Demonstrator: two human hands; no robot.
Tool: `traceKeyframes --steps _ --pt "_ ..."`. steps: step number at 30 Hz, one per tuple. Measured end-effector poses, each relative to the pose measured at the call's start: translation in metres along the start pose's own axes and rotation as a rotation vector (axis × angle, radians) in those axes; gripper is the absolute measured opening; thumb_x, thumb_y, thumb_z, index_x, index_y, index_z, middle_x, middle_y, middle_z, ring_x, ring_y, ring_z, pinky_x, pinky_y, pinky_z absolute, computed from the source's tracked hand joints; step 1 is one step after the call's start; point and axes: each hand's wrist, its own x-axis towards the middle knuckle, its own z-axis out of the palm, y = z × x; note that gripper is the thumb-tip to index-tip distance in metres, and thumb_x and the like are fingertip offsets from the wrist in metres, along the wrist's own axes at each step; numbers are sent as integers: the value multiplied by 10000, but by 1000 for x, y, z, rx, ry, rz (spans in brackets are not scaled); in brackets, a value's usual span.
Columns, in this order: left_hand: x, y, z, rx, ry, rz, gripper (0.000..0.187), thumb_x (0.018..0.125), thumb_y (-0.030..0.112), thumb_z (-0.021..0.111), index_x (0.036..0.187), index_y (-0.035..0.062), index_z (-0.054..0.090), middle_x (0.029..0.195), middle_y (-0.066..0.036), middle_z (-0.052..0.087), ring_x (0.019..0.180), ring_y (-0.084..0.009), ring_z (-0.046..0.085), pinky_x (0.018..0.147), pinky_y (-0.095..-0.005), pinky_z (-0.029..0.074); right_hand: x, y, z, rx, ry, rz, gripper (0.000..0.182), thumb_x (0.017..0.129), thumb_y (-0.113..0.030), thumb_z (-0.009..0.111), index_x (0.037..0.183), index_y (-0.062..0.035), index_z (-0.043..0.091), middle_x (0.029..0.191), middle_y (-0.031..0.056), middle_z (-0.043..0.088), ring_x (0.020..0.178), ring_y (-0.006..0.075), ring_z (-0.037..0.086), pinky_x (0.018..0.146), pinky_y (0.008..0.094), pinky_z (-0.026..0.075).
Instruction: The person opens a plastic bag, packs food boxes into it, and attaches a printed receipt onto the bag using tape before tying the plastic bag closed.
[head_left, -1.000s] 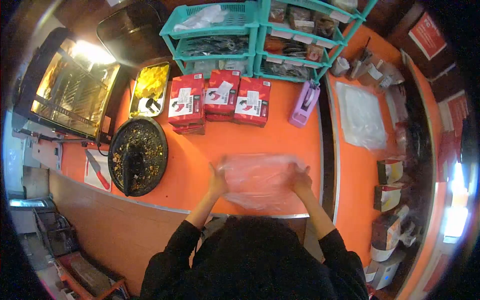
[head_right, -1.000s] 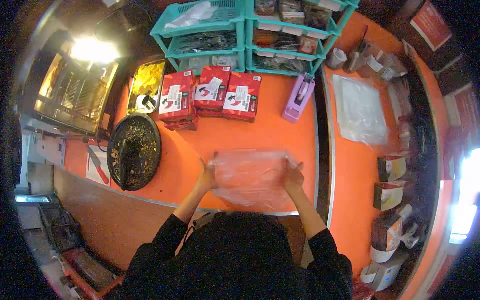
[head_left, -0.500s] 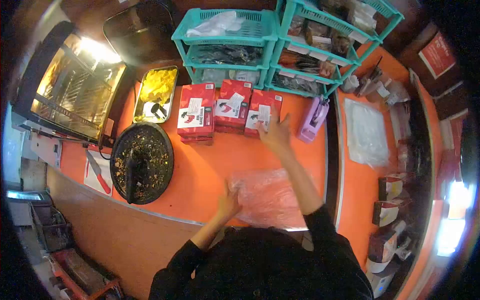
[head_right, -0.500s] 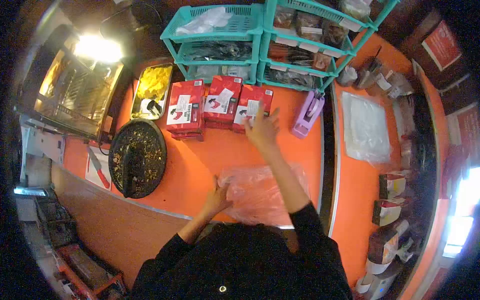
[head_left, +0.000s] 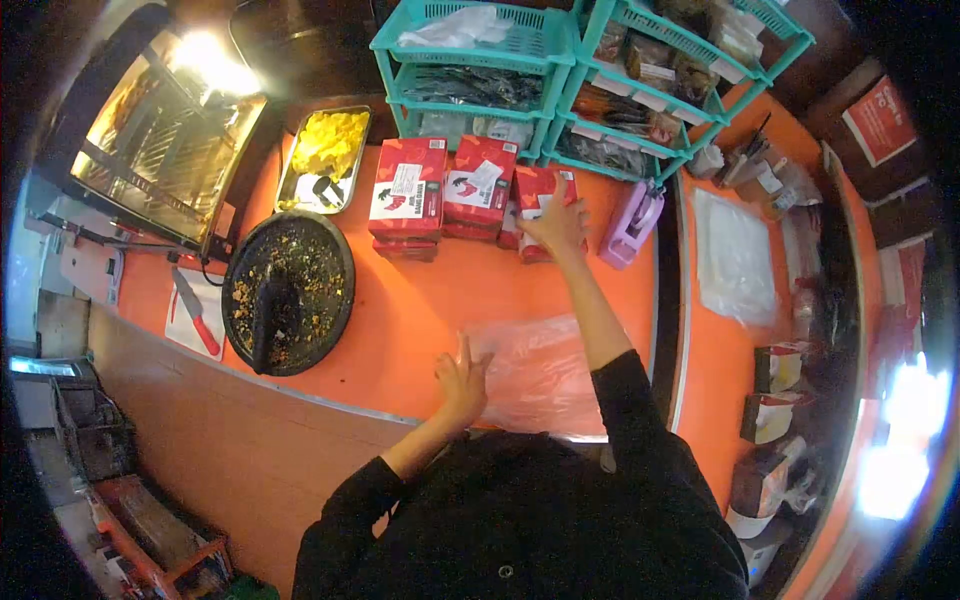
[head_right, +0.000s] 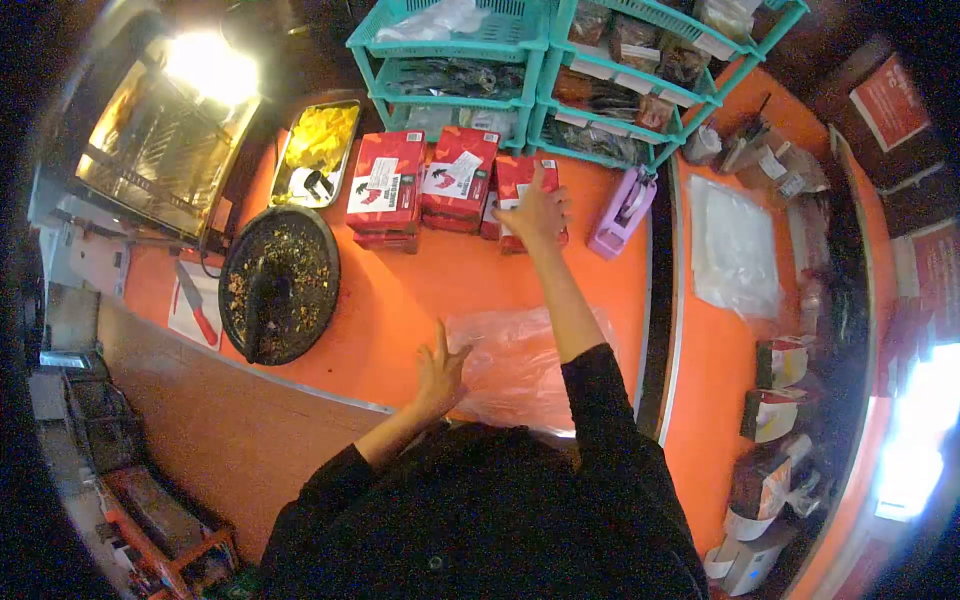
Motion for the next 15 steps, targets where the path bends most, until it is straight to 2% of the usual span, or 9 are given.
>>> traceKeyframes --steps 2,4,5,6,7,10,11,13,15 --pt "5 1 -1 62 90 32 723 639 204 734 1310 240 468 1472 -293 40 1239 -580 248 908 -697 284 -8 -2 -14 9 22 -1 1096 526 -439 819 1407 -261 193 1301 351 325 1148 507 399 927 603 345" --pt "13 4 -11 83 115 89 976 513 313 840 1371 339 377 1499 -221 -63 1295 -547 152 960 -651 297 -44 24 -36 117 136 -203 1058 527 -408 815 1401 -270 236 1286 313 373 1104 471 450 941 542 372" --pt "17 3 -10 79 118 90 976 513 313 840 1371 339 377 1499 -221 -63 1295 -547 152 960 -651 297 -65 36 -50 139 118 -272 1043 522 -398 815 1398 -270 264 1271 298 398 1086 458 466 941 517 383" --pt "23 -2 -6 40 97 129 1000 476 341 849 1366 305 395 1493 -247 -51 1315 -543 62 980 -678 209 -90 50 -65 160 101 -330 1028 517 -389 814 1394 -269 291 1257 284 423 1068 445 481 941 492 393" --pt "27 -5 -1 1 73 172 1028 439 369 857 1360 270 413 1488 -272 -38 1335 -538 -29 1001 -704 121 -116 64 -76 255 -33 -271 1007 516 -381 814 1386 -257 322 1234 279 439 1070 443 481 939 488 395" --pt "34 -9 9 -48 36 135 1109 363 387 872 1364 273 407 1496 -250 -49 1343 -517 -82 1004 -708 77 -184 93 -101 179 -217 -382 941 515 -386 809 1352 -225 410 1181 269 463 1068 440 486 921 496 405" --pt "38 -13 17 -45 31 156 1109 363 387 872 1364 273 407 1496 -250 -49 1343 -517 -82 1004 -708 77 -193 93 -101 176 -203 -365 941 515 -386 809 1352 -225 410 1181 269 463 1068 440 486 921 496 405" --pt "43 -20 31 23 22 129 1211 365 449 856 1422 244 302 1506 -208 -74 1342 -517 -88 1000 -710 118 -210 83 -91 -14 -686 -9 987 519 -408 803 1381 -191 374 1275 207 479 1176 372 426 972 428 383" --pt "41 -16 21 17 4 157 1212 388 449 850 1433 239 274 1508 -207 -70 1341 -518 -95 988 -722 113 -223 102 -32 114 -473 -22 983 508 -496 776 1371 -235 385 1202 279 430 1121 433 443 913 495 403"
